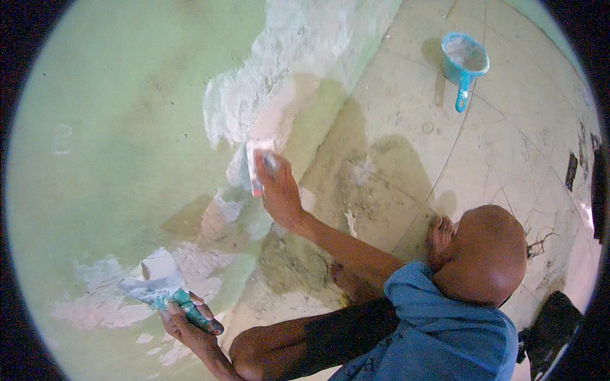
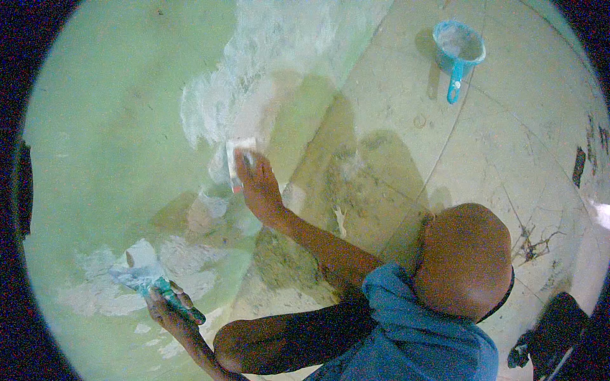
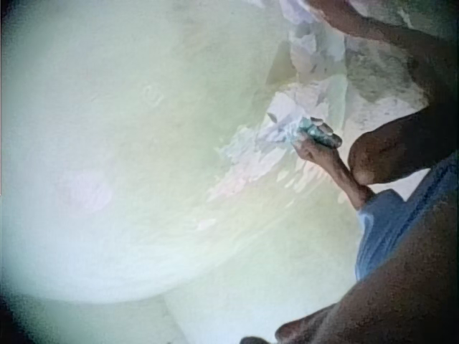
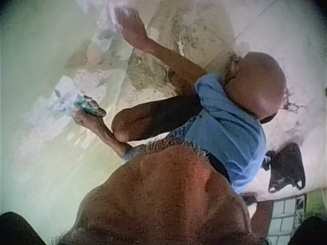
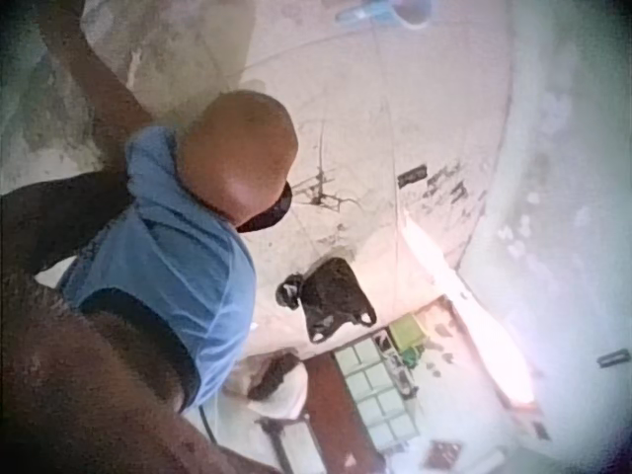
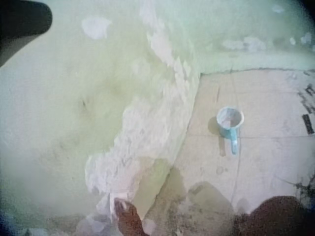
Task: The person applies a white patching compound to a damaged area of a green wall using a putty knife and a plastic spreader.
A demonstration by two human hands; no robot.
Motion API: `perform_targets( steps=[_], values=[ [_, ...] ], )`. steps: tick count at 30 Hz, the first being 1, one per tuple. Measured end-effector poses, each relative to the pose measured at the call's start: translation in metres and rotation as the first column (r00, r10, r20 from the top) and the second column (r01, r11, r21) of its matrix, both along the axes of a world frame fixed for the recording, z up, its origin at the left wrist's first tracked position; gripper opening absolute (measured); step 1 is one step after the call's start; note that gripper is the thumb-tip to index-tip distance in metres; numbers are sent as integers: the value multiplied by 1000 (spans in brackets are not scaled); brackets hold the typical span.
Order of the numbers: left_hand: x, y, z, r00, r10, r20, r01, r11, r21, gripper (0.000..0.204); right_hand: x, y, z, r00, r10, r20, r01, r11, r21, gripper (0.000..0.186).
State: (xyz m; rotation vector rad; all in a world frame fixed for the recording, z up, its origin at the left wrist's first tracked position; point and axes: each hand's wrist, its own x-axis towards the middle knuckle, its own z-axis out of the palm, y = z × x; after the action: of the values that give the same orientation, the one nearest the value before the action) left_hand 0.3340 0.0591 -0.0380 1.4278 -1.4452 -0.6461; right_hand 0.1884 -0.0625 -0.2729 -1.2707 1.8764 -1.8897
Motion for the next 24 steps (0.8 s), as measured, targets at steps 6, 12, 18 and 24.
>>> perform_targets(
  steps=[6,12,18,24],
  values=[
    [-3,0,-1,999,-42,15,43,997,-57,33,-43,-8,-52,960,-193,204,135,954,267,60],
    [22,-1,-3,997,-37,65,36,999,16,33,-101,-28,-23,896,-231,379,210,973,96,58],
    [10,1,0,992,-78,99,77,997,15,31,-25,-3,24,992,-42,122,40,999,12,69],
    [9,-1,2,992,-68,104,63,997,48,30,2,21,-2,979,176,103,-180,983,27,79]
  ],
)
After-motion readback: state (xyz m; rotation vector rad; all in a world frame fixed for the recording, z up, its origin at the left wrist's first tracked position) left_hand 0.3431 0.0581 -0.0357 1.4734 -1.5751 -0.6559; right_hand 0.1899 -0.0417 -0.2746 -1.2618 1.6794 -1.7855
